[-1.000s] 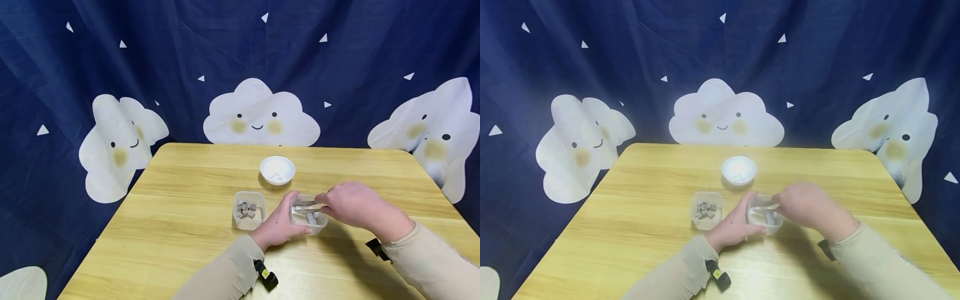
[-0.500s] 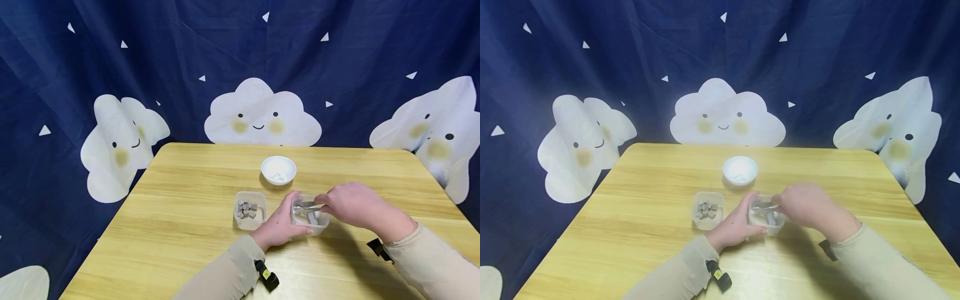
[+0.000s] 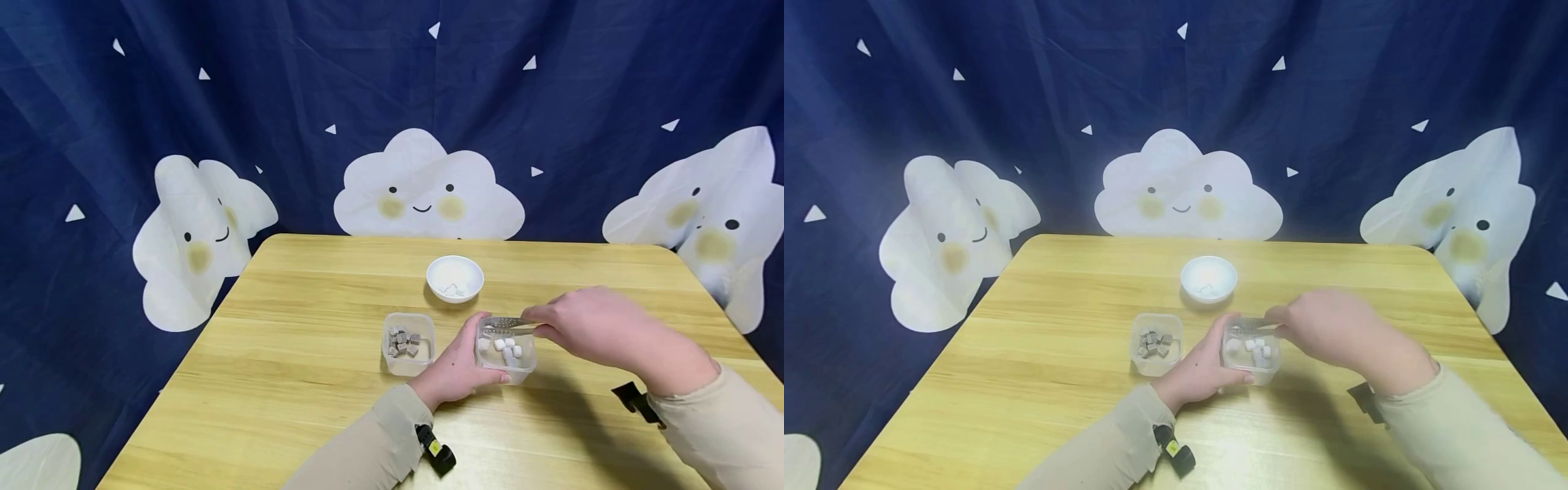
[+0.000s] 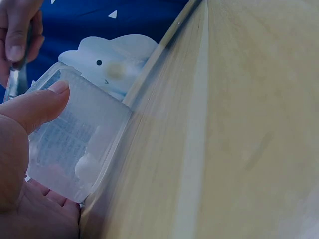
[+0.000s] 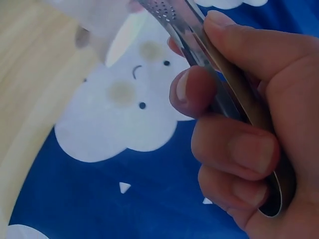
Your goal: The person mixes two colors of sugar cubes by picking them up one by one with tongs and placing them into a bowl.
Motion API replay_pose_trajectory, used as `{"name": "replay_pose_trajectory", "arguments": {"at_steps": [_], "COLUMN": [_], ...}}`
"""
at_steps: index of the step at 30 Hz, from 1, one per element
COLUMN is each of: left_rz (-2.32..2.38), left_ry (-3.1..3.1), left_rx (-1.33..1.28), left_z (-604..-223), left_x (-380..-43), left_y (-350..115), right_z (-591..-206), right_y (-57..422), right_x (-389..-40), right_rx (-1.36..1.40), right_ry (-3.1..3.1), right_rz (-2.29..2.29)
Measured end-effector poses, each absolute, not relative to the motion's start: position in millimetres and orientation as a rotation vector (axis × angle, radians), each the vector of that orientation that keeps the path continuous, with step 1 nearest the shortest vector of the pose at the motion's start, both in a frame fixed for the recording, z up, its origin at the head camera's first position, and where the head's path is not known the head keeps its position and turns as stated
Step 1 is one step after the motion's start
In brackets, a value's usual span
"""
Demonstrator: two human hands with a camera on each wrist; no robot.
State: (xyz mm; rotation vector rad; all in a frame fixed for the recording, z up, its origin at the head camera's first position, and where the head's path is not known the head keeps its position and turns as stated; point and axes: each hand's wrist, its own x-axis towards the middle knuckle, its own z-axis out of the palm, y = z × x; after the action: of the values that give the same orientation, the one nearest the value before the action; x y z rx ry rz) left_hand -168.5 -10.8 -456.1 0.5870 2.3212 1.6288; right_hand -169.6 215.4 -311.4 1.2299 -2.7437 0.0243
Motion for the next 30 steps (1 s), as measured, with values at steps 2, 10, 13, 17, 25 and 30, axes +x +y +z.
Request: {"name": "replay_pose_trajectory", "arguments": {"at_steps": [2,10,13,17,25,30], "left_rz": [1.648,1.635,1.624,1.622,1.662,1.639], "left_ry": [2.305,2.329,2.348,2.345,2.308,2.328], "left_rx": [0.596,0.580,0.583,0.571,0.598,0.603], "left_z": [-457,-458,-458,-458,-459,-459], "left_x": [-168,-167,-167,-167,-168,-169], "left_y": [-11,-12,-13,-13,-12,-11], "right_z": [-306,-295,-297,-306,-327,-336], "right_y": [216,215,212,205,191,181], "right_x": [-169,-178,-187,-203,-234,-251], "right_rx": [1.232,1.178,1.142,1.086,1.013,1.025], "right_ry": [-2.722,-2.679,-2.700,-2.758,-2.824,-2.866], "right_rz": [0.042,0.063,0.070,0.073,0.076,0.045]}}
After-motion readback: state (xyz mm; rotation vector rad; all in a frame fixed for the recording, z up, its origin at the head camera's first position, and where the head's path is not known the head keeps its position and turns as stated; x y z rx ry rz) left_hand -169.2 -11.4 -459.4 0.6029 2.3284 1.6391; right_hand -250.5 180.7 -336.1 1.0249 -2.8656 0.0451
